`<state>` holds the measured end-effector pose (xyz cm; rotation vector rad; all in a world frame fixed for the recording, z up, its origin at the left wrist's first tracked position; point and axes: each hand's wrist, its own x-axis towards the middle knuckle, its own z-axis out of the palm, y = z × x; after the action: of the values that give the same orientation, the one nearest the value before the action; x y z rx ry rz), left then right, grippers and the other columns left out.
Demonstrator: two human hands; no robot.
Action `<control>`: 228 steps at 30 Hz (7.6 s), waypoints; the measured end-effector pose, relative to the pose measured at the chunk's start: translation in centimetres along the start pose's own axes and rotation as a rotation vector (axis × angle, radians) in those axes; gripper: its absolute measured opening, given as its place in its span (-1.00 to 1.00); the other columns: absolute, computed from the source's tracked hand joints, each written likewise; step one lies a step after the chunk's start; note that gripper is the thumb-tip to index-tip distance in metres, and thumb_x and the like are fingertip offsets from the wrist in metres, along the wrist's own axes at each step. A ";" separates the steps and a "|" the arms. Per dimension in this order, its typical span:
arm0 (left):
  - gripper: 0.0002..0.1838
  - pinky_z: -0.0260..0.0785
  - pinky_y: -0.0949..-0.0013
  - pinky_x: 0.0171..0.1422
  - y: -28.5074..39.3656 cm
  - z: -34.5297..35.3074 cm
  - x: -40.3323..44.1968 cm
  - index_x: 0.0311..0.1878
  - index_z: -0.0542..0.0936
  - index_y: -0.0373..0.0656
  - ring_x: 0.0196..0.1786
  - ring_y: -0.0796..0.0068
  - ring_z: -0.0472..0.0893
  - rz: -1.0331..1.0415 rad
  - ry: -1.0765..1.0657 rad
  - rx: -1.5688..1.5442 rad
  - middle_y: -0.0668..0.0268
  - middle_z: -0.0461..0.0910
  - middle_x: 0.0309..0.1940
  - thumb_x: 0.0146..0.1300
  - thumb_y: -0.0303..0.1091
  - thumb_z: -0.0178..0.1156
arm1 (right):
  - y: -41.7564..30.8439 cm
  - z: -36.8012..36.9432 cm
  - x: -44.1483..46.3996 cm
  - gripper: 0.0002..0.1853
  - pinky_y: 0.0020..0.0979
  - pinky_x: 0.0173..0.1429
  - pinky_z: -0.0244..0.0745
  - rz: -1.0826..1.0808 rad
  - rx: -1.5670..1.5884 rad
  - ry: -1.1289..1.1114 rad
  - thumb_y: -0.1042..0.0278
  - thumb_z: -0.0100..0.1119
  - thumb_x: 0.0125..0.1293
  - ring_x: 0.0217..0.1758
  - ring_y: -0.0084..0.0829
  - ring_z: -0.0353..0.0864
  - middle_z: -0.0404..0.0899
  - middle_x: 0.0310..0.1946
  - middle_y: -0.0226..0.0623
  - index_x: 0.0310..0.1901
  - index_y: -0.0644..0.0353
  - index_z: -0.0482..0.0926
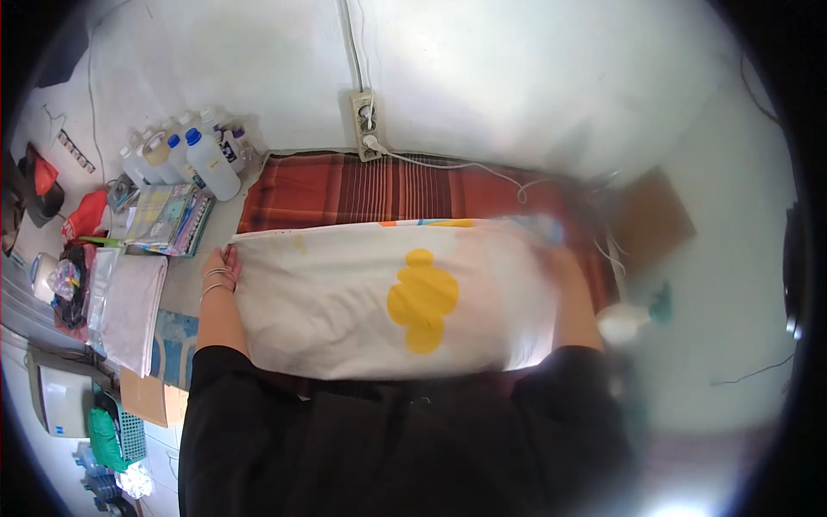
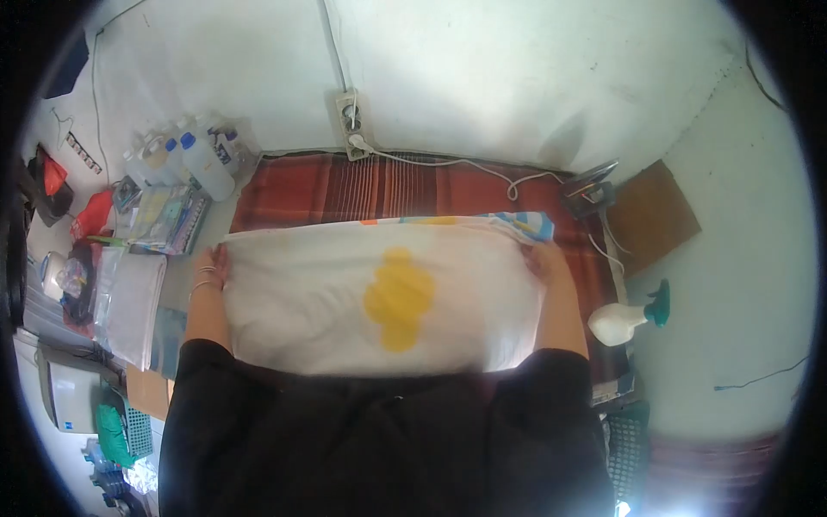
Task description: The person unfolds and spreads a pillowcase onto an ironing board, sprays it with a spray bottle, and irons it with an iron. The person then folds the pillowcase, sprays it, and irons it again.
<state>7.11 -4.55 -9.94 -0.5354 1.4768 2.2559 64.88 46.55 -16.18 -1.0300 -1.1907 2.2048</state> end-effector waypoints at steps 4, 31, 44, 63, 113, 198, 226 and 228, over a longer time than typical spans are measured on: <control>-0.75 0.38 0.27 -0.01 -1.6 0.5 3.0 0.02 0.39 -0.09 -0.13 0.46 0.59 -0.034 0.008 0.177 0.35 0.59 -0.16 0.33 -0.26 -0.08 | -1.5 5.7 -2.9 -0.75 -0.39 -0.43 0.42 -0.302 -0.715 0.481 0.26 0.15 0.14 -0.39 -0.46 0.61 0.61 -0.38 -0.27 -0.16 0.15 0.53; -0.65 0.33 0.41 -0.29 2.5 -14.4 -13.3 -0.28 0.53 -0.26 -0.43 0.45 0.48 0.508 -0.250 1.325 0.28 0.54 -0.45 0.26 -0.10 0.04 | -1.4 0.9 -16.2 -0.60 -0.40 -0.14 0.40 -0.011 -0.805 0.405 0.25 0.27 0.07 -0.28 -0.44 0.54 0.58 -0.30 -0.28 -0.10 0.34 0.54; -0.67 0.34 0.08 -0.16 -2.1 -22.4 -6.1 -0.32 0.47 -0.26 -0.28 -0.06 0.51 1.369 -0.237 1.563 -0.06 0.53 -0.37 0.35 -0.17 -0.12 | 2.6 -0.8 -22.8 -0.55 -0.33 -0.04 0.42 0.071 -0.750 0.370 0.24 0.23 0.11 -0.11 -0.34 0.55 0.57 -0.15 -0.17 -0.02 0.37 0.49; -0.68 0.36 0.06 -0.22 -0.3 -18.9 -10.7 -0.31 0.48 -0.20 -0.29 -0.12 0.53 0.839 0.103 1.560 -0.05 0.55 -0.40 0.29 -0.10 -0.04 | 1.4 5.9 -26.8 -0.54 -0.18 0.03 0.40 0.134 -1.447 0.632 0.10 0.15 0.15 -0.05 -0.04 0.56 0.58 -0.18 0.06 -0.05 0.34 0.52; -0.36 -0.18 -0.18 0.41 -8.5 -7.0 -12.8 0.39 0.10 0.04 0.47 0.31 -0.05 0.882 -0.328 2.071 0.37 -0.06 0.45 0.26 -0.01 -0.10 | 5.3 17.2 -5.5 -0.53 -0.07 0.37 0.04 -0.794 -1.719 0.138 0.15 0.09 0.19 0.36 -0.08 0.15 0.25 0.27 -0.09 0.16 0.00 0.42; -0.81 0.36 0.56 -0.47 -1.7 -24.9 -13.5 -0.26 0.49 -0.22 -0.59 0.67 0.47 0.578 -0.278 0.779 0.40 0.51 -0.55 0.32 -0.29 0.01 | 5.2 45.2 -23.1 -0.76 -0.49 -0.56 0.47 0.016 -1.023 -0.479 0.43 0.18 0.16 -0.51 -0.52 0.51 0.55 -0.41 -0.31 -0.12 0.23 0.58; -0.73 0.26 0.14 0.19 -7.9 -13.3 -21.4 -0.08 0.51 -0.23 0.09 0.07 0.43 1.326 -0.070 1.213 0.06 0.47 0.00 0.25 -0.29 0.03 | -1.2 22.4 -27.3 -0.70 -0.54 -0.50 0.48 -0.047 -0.838 -0.422 0.36 0.23 0.13 -0.33 -0.61 0.51 0.56 -0.34 -0.41 -0.06 0.19 0.58; -0.72 0.23 0.15 0.25 -9.8 -10.4 -23.9 -0.03 0.50 -0.20 0.15 0.05 0.40 1.373 -0.221 1.213 0.07 0.43 0.08 0.24 -0.29 0.04 | -0.5 20.7 -27.3 -0.68 -0.54 -0.50 0.48 -0.045 -0.824 -0.440 0.36 0.23 0.15 -0.33 -0.62 0.51 0.57 -0.31 -0.43 -0.04 0.18 0.57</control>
<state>33.58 -13.19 -9.08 1.3715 3.0409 1.2517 66.12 17.98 2.64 -0.7644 -2.4094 1.9644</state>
